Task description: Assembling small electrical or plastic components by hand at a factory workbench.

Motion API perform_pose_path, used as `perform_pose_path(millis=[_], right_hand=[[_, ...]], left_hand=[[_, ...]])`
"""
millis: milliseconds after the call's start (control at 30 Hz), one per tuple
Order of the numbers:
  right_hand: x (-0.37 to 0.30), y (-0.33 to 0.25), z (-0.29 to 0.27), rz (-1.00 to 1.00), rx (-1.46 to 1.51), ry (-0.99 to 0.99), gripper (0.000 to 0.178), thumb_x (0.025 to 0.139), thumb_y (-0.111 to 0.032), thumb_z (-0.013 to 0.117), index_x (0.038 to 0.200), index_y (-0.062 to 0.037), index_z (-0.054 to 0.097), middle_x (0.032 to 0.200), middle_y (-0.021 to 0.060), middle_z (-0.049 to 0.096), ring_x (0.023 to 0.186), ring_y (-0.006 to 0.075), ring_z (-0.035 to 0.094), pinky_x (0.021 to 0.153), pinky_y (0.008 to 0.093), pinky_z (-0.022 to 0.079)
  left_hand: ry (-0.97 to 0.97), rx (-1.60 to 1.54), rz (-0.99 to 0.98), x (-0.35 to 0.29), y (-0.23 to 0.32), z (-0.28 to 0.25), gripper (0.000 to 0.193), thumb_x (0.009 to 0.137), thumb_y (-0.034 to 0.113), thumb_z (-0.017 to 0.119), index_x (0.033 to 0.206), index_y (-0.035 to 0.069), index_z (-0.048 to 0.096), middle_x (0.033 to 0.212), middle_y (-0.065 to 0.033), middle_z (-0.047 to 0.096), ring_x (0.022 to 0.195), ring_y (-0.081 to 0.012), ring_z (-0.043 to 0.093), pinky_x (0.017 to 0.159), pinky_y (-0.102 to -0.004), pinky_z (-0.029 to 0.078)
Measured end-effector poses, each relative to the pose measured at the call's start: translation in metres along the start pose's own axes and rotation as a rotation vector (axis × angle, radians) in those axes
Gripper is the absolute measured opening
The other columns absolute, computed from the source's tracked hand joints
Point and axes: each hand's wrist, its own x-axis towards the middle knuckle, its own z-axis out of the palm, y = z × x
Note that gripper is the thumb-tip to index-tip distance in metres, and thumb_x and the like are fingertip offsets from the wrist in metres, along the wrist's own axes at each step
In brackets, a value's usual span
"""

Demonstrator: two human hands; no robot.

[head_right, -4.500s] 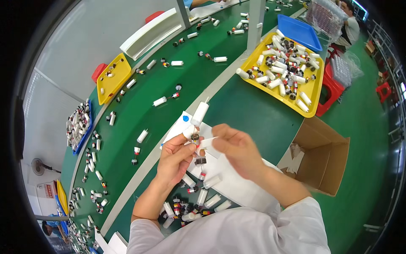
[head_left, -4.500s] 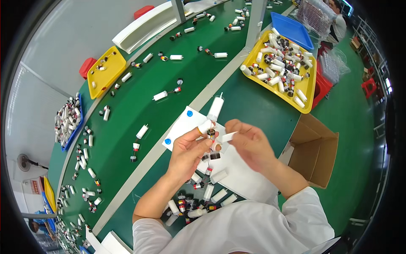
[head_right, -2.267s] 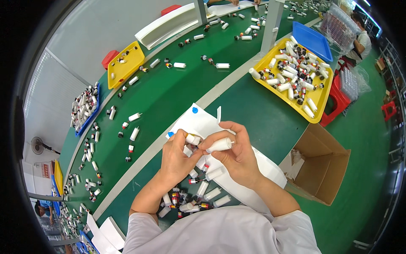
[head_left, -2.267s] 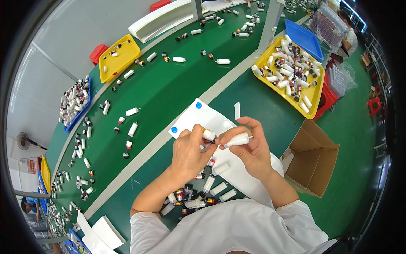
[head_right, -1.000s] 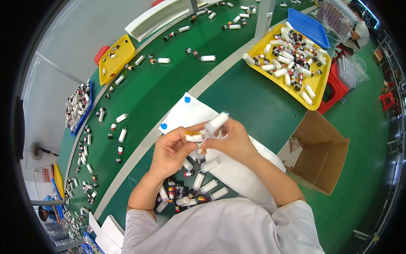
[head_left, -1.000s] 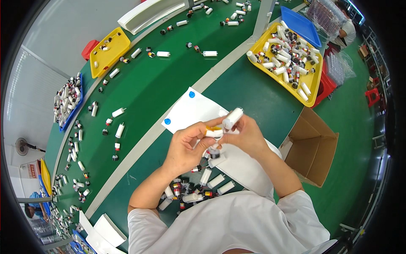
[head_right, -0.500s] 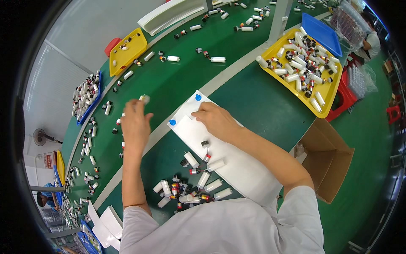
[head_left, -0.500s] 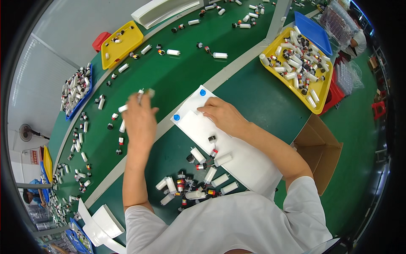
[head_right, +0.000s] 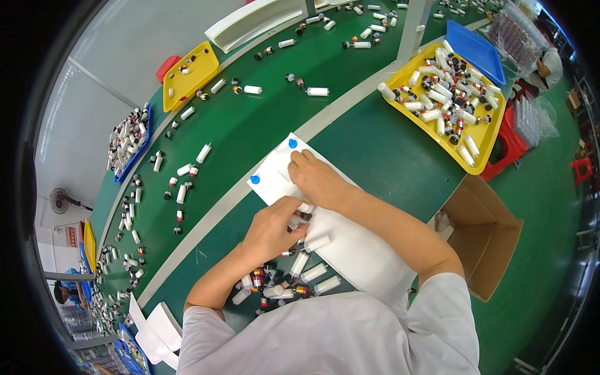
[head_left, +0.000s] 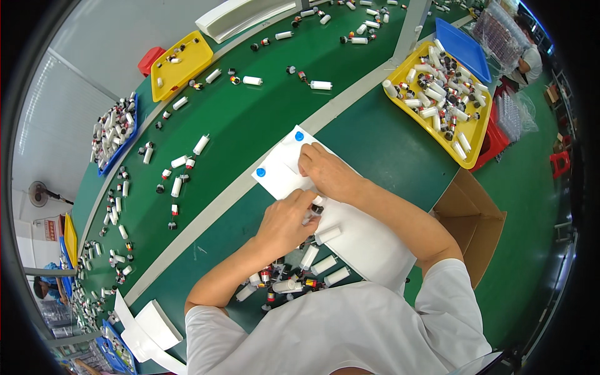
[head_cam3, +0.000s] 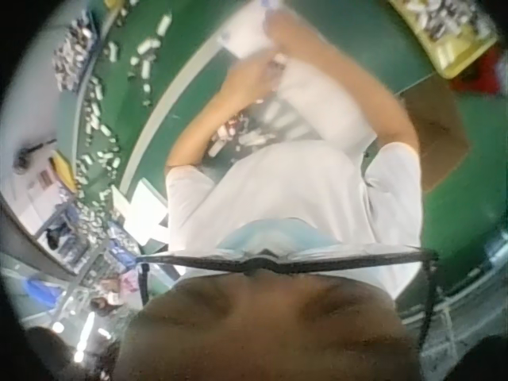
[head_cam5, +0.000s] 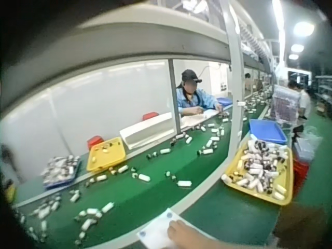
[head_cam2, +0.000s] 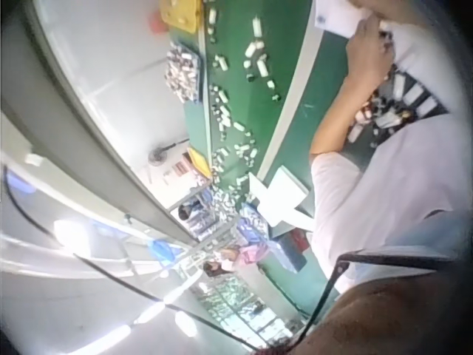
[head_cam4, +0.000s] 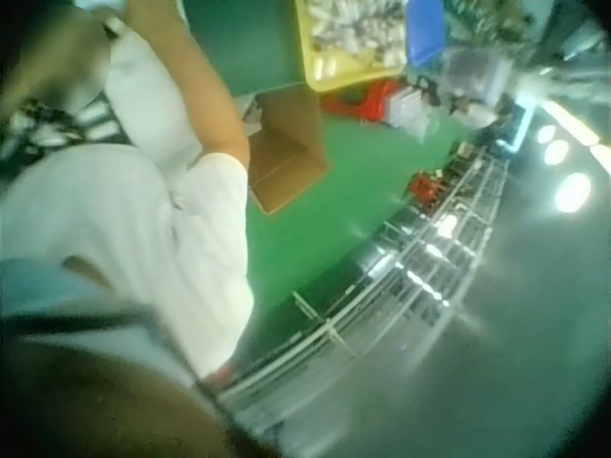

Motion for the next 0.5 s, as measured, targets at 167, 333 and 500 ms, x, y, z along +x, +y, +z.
perform_pose_path(millis=[167, 333, 500], right_hand=[[-0.016, 0.013, -0.024, 0.8, 0.946, 0.048, 0.024, 0.086, -0.003, 0.064, 0.107, -0.0009, 0.053, 0.104, 0.0144, 0.058, 0.107, 0.0219, 0.057, 0.084, 0.0321, 0.051], [-0.043, -0.032, -0.077, 0.437, 1.37, 0.181, 0.053, 0.09, -0.005, 0.066, 0.13, -0.0068, 0.032, 0.111, 0.0125, 0.061, 0.112, 0.0203, 0.057, 0.1, 0.0392, 0.042], [-0.06, -0.052, -0.098, 0.356, 1.194, 0.002, 0.063, 0.088, -0.002, 0.069, 0.133, -0.0086, 0.026, 0.104, 0.0119, 0.061, 0.103, 0.0192, 0.059, 0.1, 0.0407, 0.043]], left_hand=[[0.105, -1.016, -0.171, -0.001, 0.001, -0.05, 0.034, 0.085, -0.01, 0.061, 0.118, -0.001, 0.054, 0.105, -0.0074, 0.062, 0.092, -0.0164, 0.068, 0.07, -0.0249, 0.052], [0.207, -1.344, -0.219, 0.014, 0.022, -0.073, 0.029, 0.085, -0.012, 0.058, 0.111, -0.001, 0.056, 0.104, -0.0095, 0.061, 0.088, -0.0163, 0.066, 0.069, -0.0274, 0.053], [0.184, -1.638, -0.306, 0.021, 0.034, -0.068, 0.029, 0.082, -0.009, 0.067, 0.108, 0.0, 0.057, 0.093, -0.0028, 0.052, 0.073, -0.0112, 0.054, 0.068, -0.0284, 0.047]])
